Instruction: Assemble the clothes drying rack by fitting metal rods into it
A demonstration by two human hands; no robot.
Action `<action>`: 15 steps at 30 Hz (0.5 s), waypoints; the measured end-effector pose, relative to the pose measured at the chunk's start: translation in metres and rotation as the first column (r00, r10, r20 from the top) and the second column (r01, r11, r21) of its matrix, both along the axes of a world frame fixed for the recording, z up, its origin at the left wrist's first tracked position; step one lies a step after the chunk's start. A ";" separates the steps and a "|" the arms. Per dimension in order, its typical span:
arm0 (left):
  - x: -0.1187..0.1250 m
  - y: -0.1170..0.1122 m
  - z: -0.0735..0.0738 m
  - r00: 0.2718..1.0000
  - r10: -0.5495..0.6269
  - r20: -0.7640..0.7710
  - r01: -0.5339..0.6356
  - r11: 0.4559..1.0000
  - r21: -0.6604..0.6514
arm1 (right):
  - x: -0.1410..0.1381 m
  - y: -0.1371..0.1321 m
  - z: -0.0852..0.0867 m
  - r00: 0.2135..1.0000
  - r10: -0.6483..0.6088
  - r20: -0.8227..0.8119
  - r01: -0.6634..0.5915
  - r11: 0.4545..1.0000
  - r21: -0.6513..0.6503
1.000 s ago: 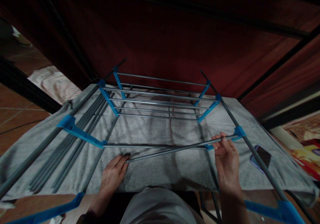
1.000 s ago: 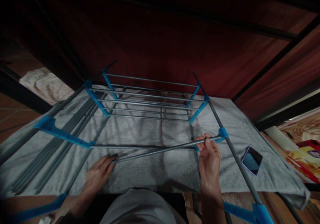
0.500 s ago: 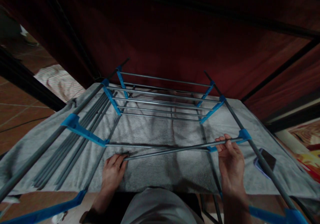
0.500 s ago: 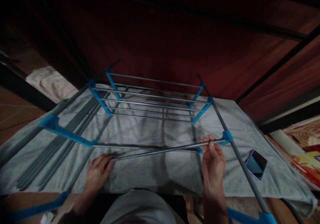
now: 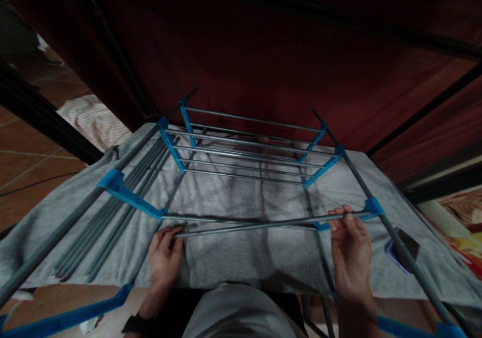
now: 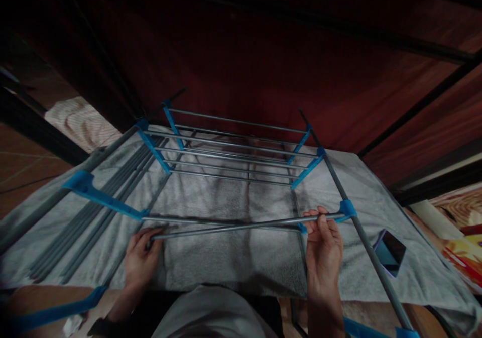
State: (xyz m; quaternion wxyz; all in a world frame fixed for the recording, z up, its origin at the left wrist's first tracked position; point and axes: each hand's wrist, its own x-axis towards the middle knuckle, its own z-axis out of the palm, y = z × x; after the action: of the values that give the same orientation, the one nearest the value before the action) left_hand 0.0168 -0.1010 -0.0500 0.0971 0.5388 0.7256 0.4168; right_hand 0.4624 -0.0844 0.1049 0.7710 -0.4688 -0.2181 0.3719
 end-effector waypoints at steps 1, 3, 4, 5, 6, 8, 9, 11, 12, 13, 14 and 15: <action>0.000 0.000 0.001 0.998 0.027 0.060 -0.028 0.999 0.016 | 0.000 0.000 0.000 1.000 -0.005 -0.001 0.005 1.000 -0.003; 0.000 0.001 0.003 0.986 0.071 0.151 -0.077 0.997 0.032 | 0.000 0.001 0.000 1.000 -0.009 0.001 0.009 1.000 -0.002; 0.000 0.001 0.005 0.980 0.074 0.185 -0.082 0.996 0.035 | 0.000 0.002 0.000 1.000 -0.010 0.004 0.010 1.000 0.000; 0.000 0.002 0.006 0.974 0.068 0.216 -0.078 0.996 0.037 | 0.000 0.002 0.000 1.000 -0.011 0.008 0.011 1.000 0.002; 0.000 0.002 0.008 0.967 0.062 0.246 -0.073 0.997 0.039 | 0.001 0.002 0.000 1.000 -0.014 0.011 0.014 1.000 0.004; 0.000 0.003 0.011 0.951 0.064 0.303 -0.084 0.995 0.055 | 0.001 0.002 -0.001 1.000 -0.015 0.015 0.015 1.000 0.006; 0.000 0.004 0.012 0.940 0.078 0.332 -0.107 0.992 0.072 | 0.001 0.002 0.000 1.000 -0.015 0.017 0.015 1.000 0.006; -0.001 0.006 0.015 0.900 0.118 0.421 -0.173 0.980 0.094 | 0.001 0.002 0.000 1.000 -0.019 0.024 0.018 1.000 0.008; 0.000 0.008 0.018 0.865 0.135 0.484 -0.204 0.975 0.092 | 0.001 0.002 0.000 0.999 -0.019 0.028 0.019 1.000 0.006; 0.001 0.009 0.021 0.817 0.148 0.557 -0.231 0.970 0.081 | 0.001 0.002 0.000 0.999 -0.019 0.030 0.019 1.000 0.003; 0.002 0.011 0.026 0.754 0.150 0.640 -0.250 0.966 0.067 | 0.001 0.002 0.000 0.999 -0.020 0.031 0.019 1.000 0.002; 0.003 0.012 0.032 0.673 0.143 0.726 -0.261 0.964 0.052 | 0.000 0.002 0.000 0.999 -0.020 0.032 0.020 1.000 0.003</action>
State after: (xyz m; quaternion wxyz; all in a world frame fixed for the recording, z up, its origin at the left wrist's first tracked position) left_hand 0.0200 -0.0886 -0.0180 0.2835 0.2558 0.6516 0.6554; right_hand 0.4628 -0.0824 0.1044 0.7716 -0.4758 -0.2262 0.3565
